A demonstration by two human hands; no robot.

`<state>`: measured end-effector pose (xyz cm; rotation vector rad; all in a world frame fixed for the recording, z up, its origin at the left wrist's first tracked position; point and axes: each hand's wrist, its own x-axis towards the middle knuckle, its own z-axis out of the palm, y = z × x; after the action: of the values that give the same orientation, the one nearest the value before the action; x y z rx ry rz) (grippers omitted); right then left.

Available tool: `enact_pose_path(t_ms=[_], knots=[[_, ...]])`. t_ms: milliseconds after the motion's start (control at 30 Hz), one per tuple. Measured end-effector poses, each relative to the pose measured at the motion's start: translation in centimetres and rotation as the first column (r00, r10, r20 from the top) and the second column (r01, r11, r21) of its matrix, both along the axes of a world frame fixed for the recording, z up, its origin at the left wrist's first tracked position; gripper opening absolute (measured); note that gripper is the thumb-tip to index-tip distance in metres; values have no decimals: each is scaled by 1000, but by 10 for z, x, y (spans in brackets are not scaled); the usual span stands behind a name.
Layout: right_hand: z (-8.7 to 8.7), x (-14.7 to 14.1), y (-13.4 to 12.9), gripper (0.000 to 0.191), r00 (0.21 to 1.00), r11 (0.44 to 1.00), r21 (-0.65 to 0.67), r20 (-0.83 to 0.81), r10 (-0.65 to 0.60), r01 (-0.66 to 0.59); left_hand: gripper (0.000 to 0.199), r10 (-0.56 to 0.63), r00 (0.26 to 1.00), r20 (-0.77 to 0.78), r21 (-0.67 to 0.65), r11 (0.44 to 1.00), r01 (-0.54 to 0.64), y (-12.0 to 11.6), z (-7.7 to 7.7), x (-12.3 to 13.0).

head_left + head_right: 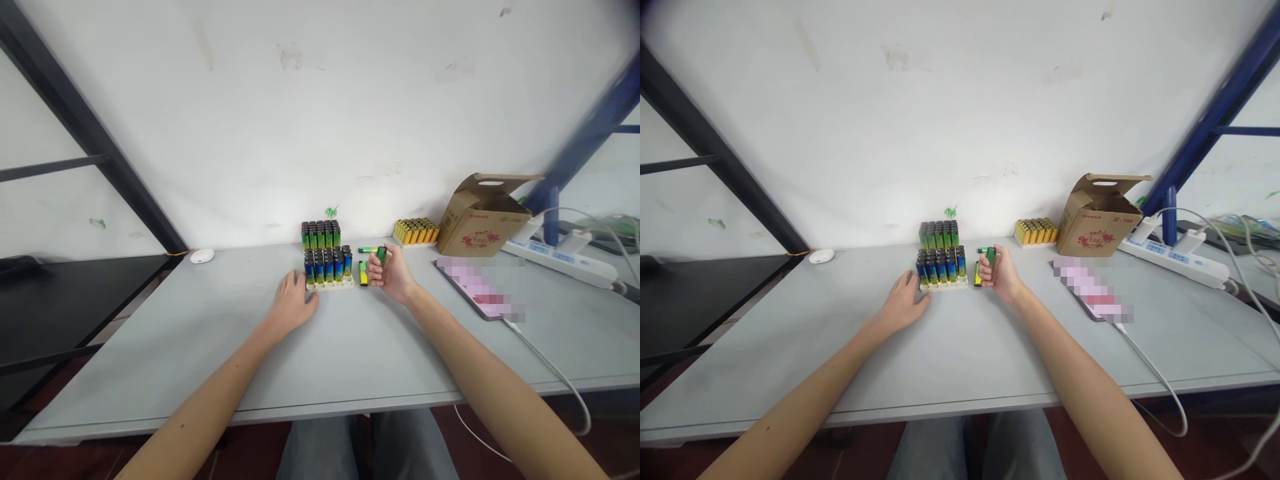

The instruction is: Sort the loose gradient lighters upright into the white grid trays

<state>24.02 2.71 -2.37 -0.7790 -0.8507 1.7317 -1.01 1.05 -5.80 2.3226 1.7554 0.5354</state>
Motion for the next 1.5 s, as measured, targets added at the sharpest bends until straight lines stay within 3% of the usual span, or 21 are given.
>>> enact_pose_path(t_ms=[133, 267, 367, 433, 533, 600, 667, 800, 967, 1067, 1200, 1333, 1500], knots=[[5, 6, -1, 39, 995, 995, 32, -20, -97, 98, 47, 10, 1000, 26, 8, 1000, -10, 1, -1, 0], [11, 12, -3, 33, 984, 981, 90, -64, -165, 170, 31, 67, 995, 69, 127, 989, -76, -3, 13, 2], [14, 11, -5, 24, 984, 976, 129, -55, -171, 177, 40, 198, 975, 103, 156, 965, -212, -8, 27, 1], [15, 7, -6, 22, 984, 967, 180, -9, -179, 178, 46, 202, 969, 141, 198, 953, -228, -10, 32, 1], [13, -1, -10, 22, 979, 946, 281, 77, -190, 161, 45, -9, 978, 207, 273, 961, -49, -13, 31, 3], [9, -7, -14, 24, 976, 932, 344, 137, -171, 115, 34, -185, 946, 267, 248, 962, 118, -15, 27, 6], [5, -14, -17, 26, 970, 920, 391, 213, -118, 26, 26, -284, 903, 322, 193, 954, 231, -18, 23, 11], [-4, -30, -25, 24, 931, 866, 474, 364, -27, -160, 36, -374, 874, 310, 163, 927, 339, -22, 19, 18], [-8, -45, -29, 19, 882, 759, 621, 450, -144, -193, 28, -410, 874, 260, 159, 911, 380, -21, 18, 17], [-8, -43, -25, 20, 869, 792, 602, 442, -223, -102, 28, -378, 880, 287, 184, 924, 337, -21, 18, 17], [-9, -29, -12, 27, 835, 846, 487, 357, -419, 216, 27, -290, 848, 443, 156, 957, 246, -20, 19, 18], [-13, -15, 2, 27, 790, 833, 312, 288, -541, 457, 23, -186, 674, 715, 6, 966, 260, -17, 22, 18], [-20, -10, 10, 25, 698, 776, 251, 340, -630, 579, 17, -45, 470, 881, -136, 929, 345, -14, 27, 18]])
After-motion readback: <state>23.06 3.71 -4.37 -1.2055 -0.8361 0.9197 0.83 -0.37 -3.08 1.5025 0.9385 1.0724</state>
